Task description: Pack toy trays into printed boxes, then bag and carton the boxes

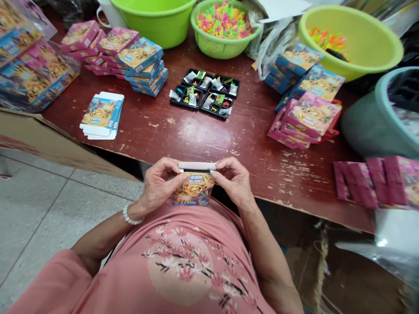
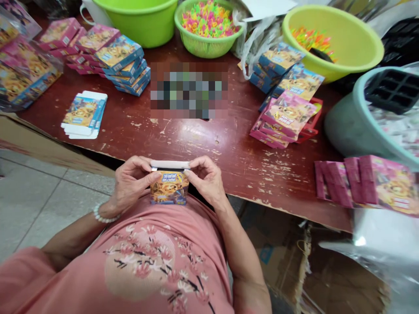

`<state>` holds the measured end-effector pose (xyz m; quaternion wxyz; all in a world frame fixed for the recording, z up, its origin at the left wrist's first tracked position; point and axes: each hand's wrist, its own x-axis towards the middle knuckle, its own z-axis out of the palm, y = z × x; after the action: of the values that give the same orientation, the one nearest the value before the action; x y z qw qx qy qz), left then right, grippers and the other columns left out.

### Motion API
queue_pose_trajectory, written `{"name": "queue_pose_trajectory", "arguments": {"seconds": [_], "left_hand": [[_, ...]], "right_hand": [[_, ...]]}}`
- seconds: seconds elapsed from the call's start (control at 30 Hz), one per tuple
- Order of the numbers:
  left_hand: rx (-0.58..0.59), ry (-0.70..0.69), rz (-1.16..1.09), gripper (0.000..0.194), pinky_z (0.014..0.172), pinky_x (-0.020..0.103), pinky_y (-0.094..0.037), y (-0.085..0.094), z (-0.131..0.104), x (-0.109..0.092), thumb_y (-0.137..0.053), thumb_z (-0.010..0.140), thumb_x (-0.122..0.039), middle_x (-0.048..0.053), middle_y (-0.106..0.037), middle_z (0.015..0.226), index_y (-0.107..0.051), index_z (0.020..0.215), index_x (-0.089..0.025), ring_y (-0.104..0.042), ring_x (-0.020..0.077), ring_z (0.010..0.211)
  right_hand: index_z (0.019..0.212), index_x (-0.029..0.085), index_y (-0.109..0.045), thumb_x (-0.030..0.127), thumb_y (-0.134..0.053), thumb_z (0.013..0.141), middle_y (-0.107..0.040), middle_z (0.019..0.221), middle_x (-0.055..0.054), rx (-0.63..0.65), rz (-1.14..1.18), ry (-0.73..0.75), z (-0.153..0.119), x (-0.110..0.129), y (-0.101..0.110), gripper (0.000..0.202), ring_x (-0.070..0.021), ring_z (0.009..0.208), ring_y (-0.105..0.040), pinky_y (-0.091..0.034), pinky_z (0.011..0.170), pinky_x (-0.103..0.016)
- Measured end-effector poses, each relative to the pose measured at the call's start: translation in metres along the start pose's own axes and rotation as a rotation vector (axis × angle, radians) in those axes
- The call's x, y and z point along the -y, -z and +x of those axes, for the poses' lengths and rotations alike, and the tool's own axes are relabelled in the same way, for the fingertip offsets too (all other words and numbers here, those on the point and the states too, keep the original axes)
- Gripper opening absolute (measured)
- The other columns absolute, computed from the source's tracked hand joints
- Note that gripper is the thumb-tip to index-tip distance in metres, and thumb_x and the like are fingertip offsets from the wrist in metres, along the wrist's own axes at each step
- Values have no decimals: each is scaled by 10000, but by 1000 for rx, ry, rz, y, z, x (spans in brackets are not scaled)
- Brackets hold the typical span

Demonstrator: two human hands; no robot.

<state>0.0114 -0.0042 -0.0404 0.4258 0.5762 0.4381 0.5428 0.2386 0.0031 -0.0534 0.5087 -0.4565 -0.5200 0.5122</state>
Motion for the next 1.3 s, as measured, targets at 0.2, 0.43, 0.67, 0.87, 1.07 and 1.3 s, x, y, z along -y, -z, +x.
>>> {"name": "queue_pose_trajectory", "arguments": {"seconds": [0.2, 0.43, 0.67, 0.87, 1.07, 1.3], "left_hand": [[137, -6, 157, 239, 814, 324, -627, 7, 2, 1, -829, 877, -315, 48, -774, 1011, -729, 1082, -243, -746, 178, 902], [287, 34, 152, 123, 804, 315, -615, 16, 14, 0, -813, 898, -324, 68, -774, 1004, -786, 956, -218, -729, 187, 922], [279, 303, 12, 202, 621, 216, -581, 9, 30, -18, -869, 810, -327, 40, -779, 810, -792, 891, -159, -698, 128, 683], [317, 255, 54, 149, 610, 205, -540, 7, 43, -16, -841, 842, -287, 24, -750, 747, -782, 772, -170, -663, 116, 667], [440, -23, 255, 150, 776, 257, -555, 16, 32, -9, -744, 956, -307, 51, -784, 934, -807, 871, -200, -712, 148, 850], [313, 18, 249, 144, 647, 206, -548, -1, 18, 7, -830, 877, -310, 6, -766, 872, -755, 926, -197, -697, 122, 725]], "right_hand": [[874, 264, -752, 577, -776, 881, -727, 939, -56, 89, -167, 101, -2, 0, 12, 314, -223, 893, -692, -599, 867, -426], [847, 241, -734, 490, -833, 840, -723, 912, -43, 137, -225, 73, 1, 4, 16, 268, -202, 842, -682, -567, 779, -369], [703, 197, -710, 446, -942, 651, -654, 677, 11, 130, -33, -177, 18, 14, 10, 345, -121, 622, -561, -474, 580, -257], [644, 200, -701, 454, -967, 623, -666, 644, 18, 113, 91, -274, 22, 13, 10, 368, -119, 583, -571, -494, 572, -262], [829, 252, -808, 472, -859, 833, -780, 1023, -57, 103, -108, 71, 3, -7, 16, 226, -200, 943, -704, -559, 861, -357], [844, 252, -786, 499, -905, 774, -777, 965, -39, -58, 19, 17, -19, -18, 7, 283, -197, 926, -715, -577, 903, -372]]}}
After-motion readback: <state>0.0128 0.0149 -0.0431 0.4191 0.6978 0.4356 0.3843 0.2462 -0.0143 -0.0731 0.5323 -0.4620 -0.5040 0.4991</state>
